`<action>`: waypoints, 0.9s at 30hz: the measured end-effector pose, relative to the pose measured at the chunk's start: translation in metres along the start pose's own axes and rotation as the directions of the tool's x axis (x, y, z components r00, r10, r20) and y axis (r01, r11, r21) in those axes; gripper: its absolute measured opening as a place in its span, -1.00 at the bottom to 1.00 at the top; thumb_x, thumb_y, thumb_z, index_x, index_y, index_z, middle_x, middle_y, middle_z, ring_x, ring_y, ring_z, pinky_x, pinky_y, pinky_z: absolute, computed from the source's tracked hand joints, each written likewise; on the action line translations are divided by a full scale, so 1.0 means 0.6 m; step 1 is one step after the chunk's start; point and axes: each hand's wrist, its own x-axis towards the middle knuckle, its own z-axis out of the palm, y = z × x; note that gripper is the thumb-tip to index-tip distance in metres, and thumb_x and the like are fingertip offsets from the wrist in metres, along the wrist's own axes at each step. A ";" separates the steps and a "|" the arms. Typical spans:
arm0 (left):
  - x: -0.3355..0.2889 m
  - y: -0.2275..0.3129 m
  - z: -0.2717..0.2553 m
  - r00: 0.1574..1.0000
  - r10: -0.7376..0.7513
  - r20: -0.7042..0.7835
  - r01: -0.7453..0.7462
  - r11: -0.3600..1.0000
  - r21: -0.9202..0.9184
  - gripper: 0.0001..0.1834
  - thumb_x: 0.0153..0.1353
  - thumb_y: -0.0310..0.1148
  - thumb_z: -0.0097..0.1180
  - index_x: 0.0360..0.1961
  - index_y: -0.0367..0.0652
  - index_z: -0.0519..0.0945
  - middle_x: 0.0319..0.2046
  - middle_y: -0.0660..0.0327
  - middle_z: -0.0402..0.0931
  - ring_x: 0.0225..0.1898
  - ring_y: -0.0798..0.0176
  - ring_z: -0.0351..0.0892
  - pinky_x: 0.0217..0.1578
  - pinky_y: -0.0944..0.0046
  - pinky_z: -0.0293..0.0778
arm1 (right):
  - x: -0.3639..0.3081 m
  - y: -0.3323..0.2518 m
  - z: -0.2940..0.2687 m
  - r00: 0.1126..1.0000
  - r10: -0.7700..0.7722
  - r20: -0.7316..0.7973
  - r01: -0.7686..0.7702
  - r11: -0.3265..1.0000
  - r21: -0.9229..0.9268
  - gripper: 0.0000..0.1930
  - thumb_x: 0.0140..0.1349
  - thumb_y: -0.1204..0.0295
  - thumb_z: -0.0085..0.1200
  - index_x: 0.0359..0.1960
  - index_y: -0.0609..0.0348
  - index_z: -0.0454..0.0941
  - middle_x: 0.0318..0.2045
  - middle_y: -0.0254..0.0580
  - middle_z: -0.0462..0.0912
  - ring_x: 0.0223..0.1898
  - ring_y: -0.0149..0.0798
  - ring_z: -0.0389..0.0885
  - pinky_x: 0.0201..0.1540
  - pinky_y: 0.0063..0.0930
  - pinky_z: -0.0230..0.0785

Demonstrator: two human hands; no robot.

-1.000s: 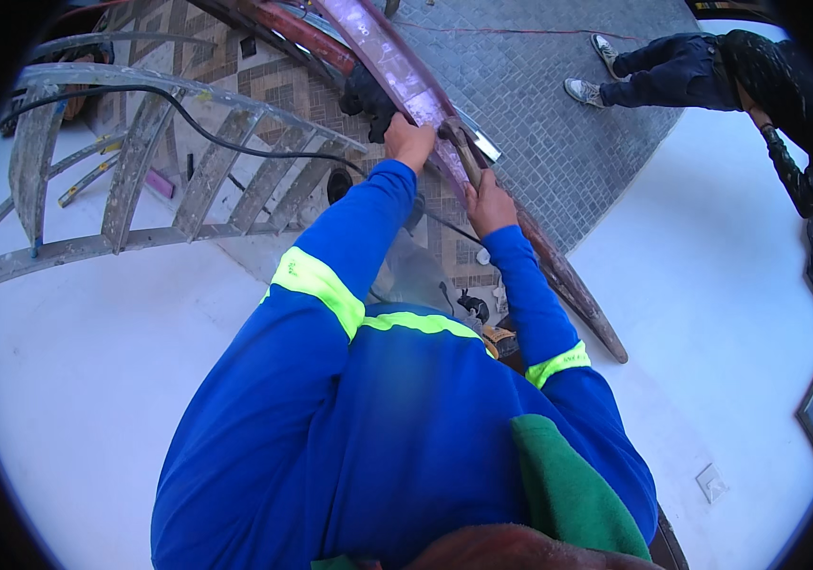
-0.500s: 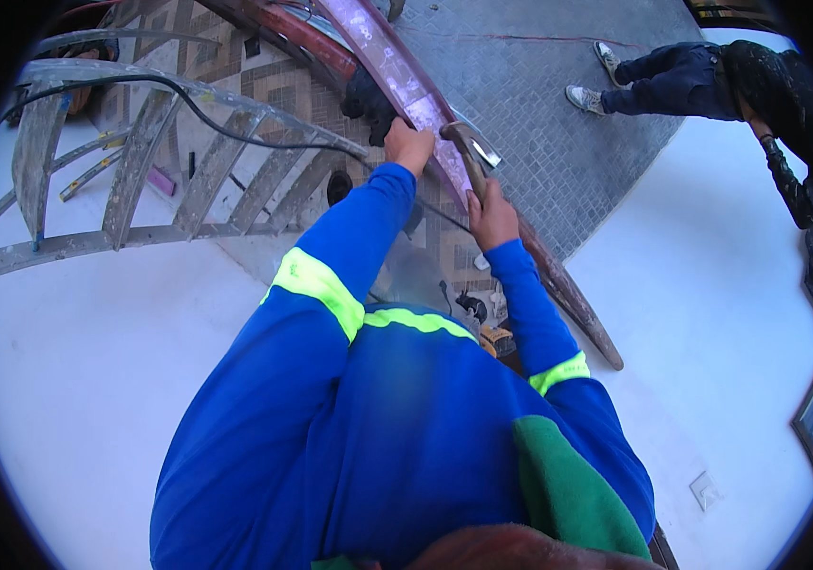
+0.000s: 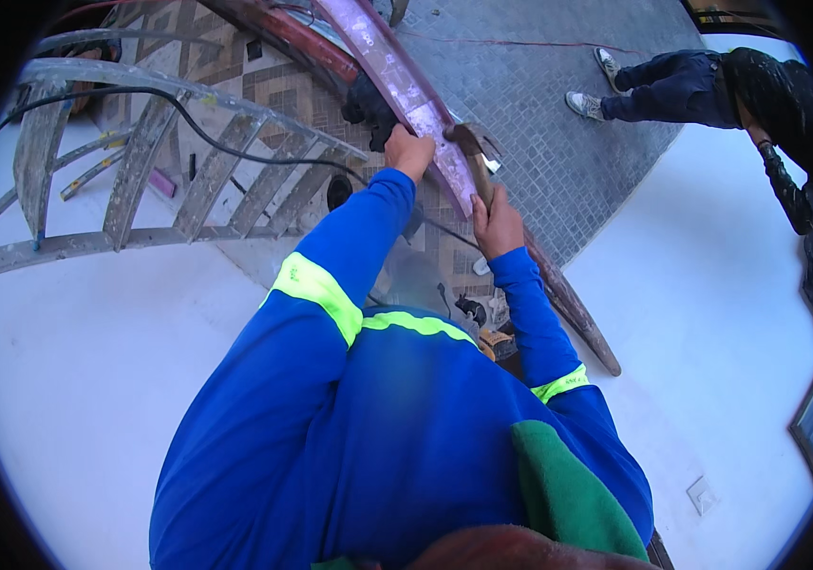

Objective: The person positions a long purple molding strip along a curved metal frame, then uses a hammer to tap it into place. They then use a power drill to fasten the strip to the frame, securing it with screws.

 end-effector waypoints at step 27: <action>-0.014 -0.002 -0.002 1.000 -0.019 0.005 0.019 1.000 0.021 -0.47 0.03 -0.23 0.23 0.01 -0.33 0.57 0.03 -0.25 0.60 0.13 -0.30 0.56 0.18 -0.05 0.45 | -0.004 -0.010 -0.005 0.999 0.025 0.035 -0.021 0.993 -0.118 -0.61 0.42 0.14 0.03 0.04 0.18 0.32 -0.41 0.37 0.65 -0.32 0.41 0.64 -0.27 0.22 0.48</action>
